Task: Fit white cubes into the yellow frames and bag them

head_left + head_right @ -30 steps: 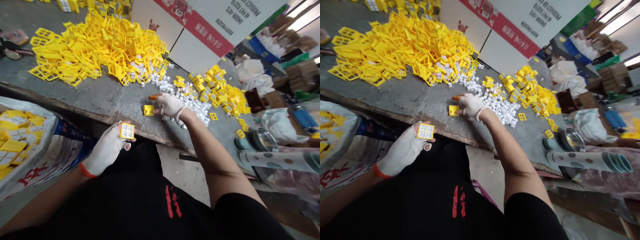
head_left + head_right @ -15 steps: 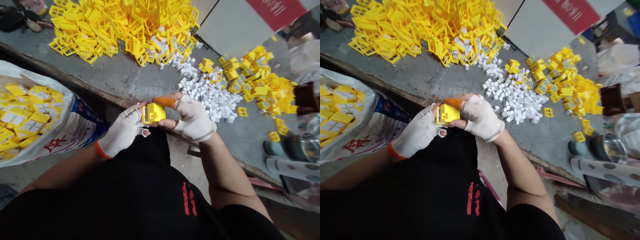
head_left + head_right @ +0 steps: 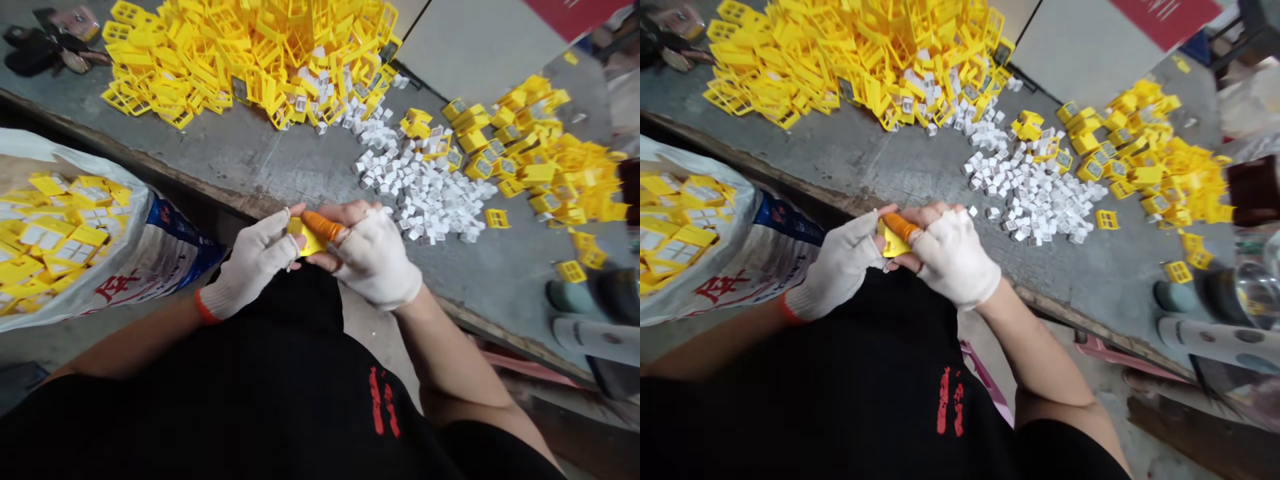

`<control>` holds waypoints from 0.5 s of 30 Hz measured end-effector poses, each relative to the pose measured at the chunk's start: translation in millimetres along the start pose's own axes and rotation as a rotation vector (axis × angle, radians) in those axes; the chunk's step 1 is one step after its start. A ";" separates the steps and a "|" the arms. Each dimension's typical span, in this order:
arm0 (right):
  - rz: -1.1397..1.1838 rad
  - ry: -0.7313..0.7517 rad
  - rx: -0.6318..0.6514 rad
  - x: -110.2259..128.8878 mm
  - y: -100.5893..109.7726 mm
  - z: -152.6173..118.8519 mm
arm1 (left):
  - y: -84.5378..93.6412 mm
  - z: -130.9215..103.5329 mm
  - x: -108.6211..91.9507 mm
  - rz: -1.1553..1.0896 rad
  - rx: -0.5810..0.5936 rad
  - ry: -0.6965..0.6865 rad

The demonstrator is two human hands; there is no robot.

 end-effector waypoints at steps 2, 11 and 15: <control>0.109 -0.102 -0.065 5.2 -6.4 -6.6 | 3.7 -1.9 -7.2 0.169 -0.024 -0.113; 0.918 -0.729 -0.295 -28.3 -54.7 -22.2 | 9.0 -3.9 -20.6 0.303 0.107 -0.177; 0.894 -0.650 -0.342 -19.1 -42.4 -23.3 | 3.2 -9.3 -29.7 0.380 0.101 -0.372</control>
Point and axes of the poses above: each hand's wrist, its own z-axis towards the middle knuckle, its own y-axis out of the back of the hand, x = y × z, the point moved 4 cm from there along z, towards the middle knuckle, and after that the axes turned 11 degrees about -x, right-handed, at the moved point
